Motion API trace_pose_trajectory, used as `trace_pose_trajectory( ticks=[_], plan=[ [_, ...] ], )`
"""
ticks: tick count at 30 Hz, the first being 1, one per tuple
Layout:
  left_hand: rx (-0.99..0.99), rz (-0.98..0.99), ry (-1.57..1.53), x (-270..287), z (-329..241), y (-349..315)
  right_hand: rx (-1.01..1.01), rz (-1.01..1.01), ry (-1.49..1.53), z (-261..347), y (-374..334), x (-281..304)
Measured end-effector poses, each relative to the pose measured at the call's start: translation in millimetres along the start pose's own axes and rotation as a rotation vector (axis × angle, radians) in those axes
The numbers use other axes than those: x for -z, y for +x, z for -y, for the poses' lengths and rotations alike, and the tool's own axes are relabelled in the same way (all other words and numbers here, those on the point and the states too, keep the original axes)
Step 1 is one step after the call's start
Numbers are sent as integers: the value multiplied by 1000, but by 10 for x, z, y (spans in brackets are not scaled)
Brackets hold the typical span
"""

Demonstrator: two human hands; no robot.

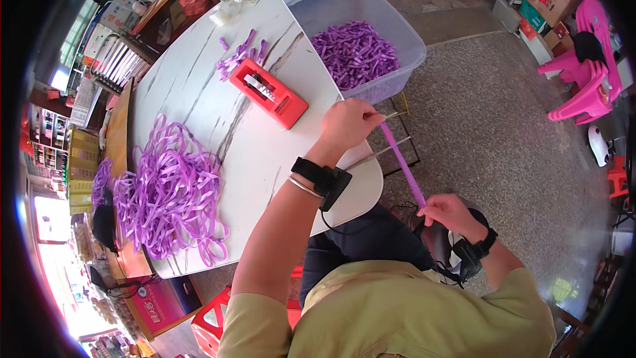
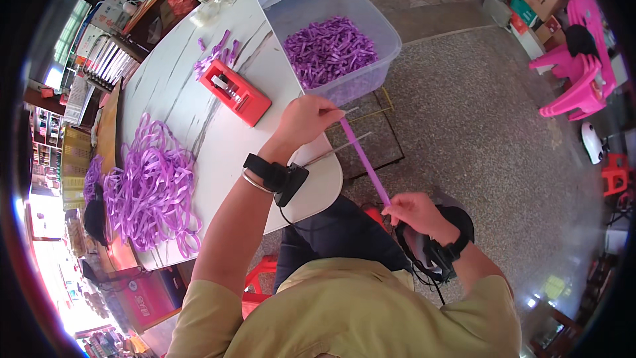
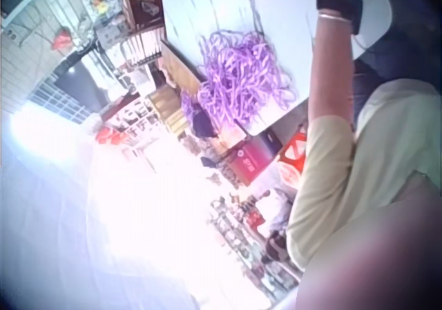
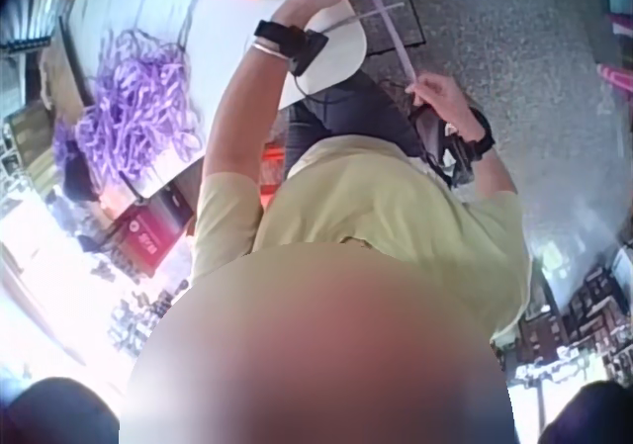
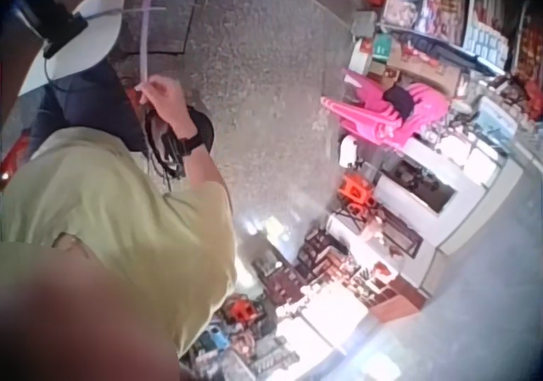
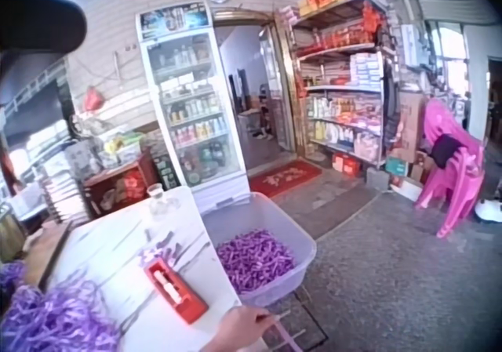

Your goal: Measuring, cutting, and organizing purple plastic ribbons into a storage container.

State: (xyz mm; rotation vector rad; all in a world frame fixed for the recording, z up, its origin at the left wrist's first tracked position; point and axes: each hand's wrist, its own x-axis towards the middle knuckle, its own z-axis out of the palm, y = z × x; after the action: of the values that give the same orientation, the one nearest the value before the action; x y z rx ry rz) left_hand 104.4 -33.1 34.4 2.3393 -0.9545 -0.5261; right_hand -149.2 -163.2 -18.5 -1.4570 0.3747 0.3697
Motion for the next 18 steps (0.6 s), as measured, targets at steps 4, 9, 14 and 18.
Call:
trace_pose_trajectory(
  ticks=[4,9,14,18],
  plan=[
    [3,-8,4,10,-1,-7,209,-75,-196,198,-171,-147],
    [0,2,19,13,-12,9,347,-145,-264,386,-275,-233],
    [5,11,25,20,-11,7,421,-144,-275,563,-284,-260],
    [-3,7,24,9,-11,9,558,-65,-290,1008,-112,-231]
  ],
)
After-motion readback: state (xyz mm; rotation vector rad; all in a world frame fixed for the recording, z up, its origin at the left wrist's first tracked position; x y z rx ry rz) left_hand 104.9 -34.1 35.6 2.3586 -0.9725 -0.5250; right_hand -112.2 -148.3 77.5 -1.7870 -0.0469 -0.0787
